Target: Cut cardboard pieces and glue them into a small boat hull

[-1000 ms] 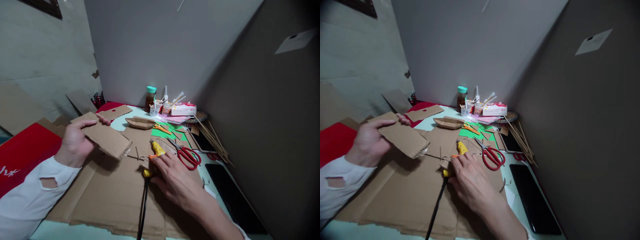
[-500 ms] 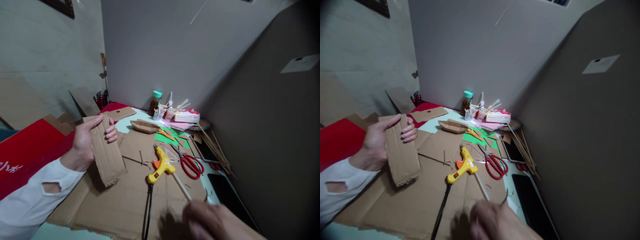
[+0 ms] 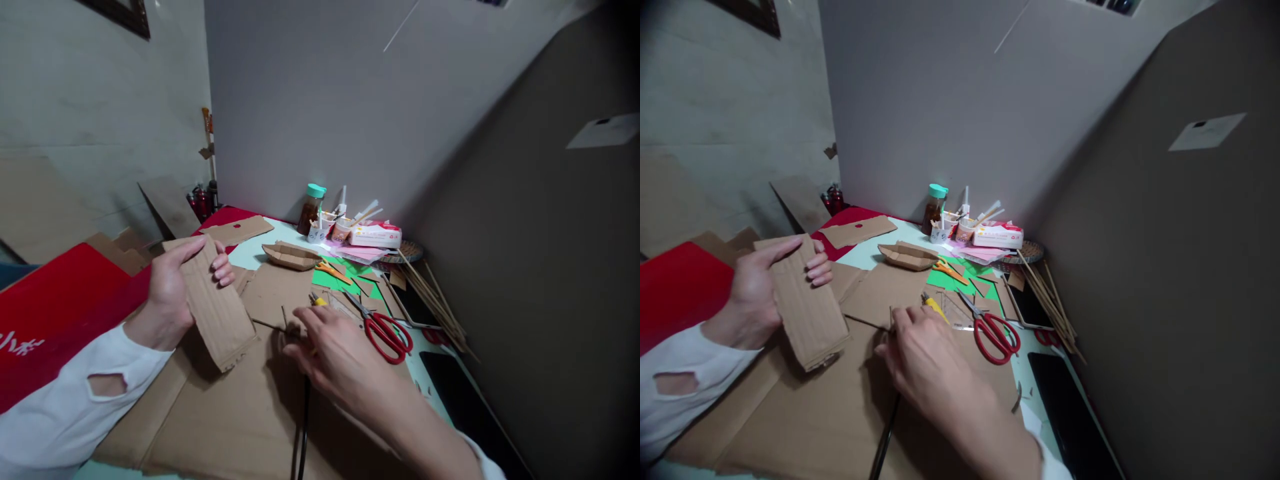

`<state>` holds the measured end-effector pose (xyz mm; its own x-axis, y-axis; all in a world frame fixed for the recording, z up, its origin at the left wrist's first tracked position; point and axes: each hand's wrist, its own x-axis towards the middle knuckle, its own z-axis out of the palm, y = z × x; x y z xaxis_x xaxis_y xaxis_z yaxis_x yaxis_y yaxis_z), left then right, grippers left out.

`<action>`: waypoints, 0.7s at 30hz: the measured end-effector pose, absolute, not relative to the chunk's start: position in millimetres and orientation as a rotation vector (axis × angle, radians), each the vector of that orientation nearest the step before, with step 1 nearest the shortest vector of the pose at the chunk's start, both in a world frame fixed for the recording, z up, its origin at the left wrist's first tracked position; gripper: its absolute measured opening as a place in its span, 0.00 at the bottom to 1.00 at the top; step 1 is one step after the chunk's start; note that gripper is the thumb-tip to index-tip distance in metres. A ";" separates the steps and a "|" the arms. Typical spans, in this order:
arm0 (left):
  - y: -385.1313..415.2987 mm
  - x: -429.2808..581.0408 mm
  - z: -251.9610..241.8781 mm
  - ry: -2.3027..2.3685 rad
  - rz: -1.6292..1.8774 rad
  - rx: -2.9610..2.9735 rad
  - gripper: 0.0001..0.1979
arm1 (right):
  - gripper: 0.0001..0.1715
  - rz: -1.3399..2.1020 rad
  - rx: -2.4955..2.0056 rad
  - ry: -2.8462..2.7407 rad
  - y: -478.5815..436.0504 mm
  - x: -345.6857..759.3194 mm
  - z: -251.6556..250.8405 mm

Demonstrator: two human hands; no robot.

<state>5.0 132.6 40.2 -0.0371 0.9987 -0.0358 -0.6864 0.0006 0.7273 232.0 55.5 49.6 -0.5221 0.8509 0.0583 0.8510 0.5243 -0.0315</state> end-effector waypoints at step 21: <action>135.3 5.2 42.4 0.851 1.524 0.405 0.12 | 0.11 0.611 -1.237 -2.445 16.0 305.4 61.3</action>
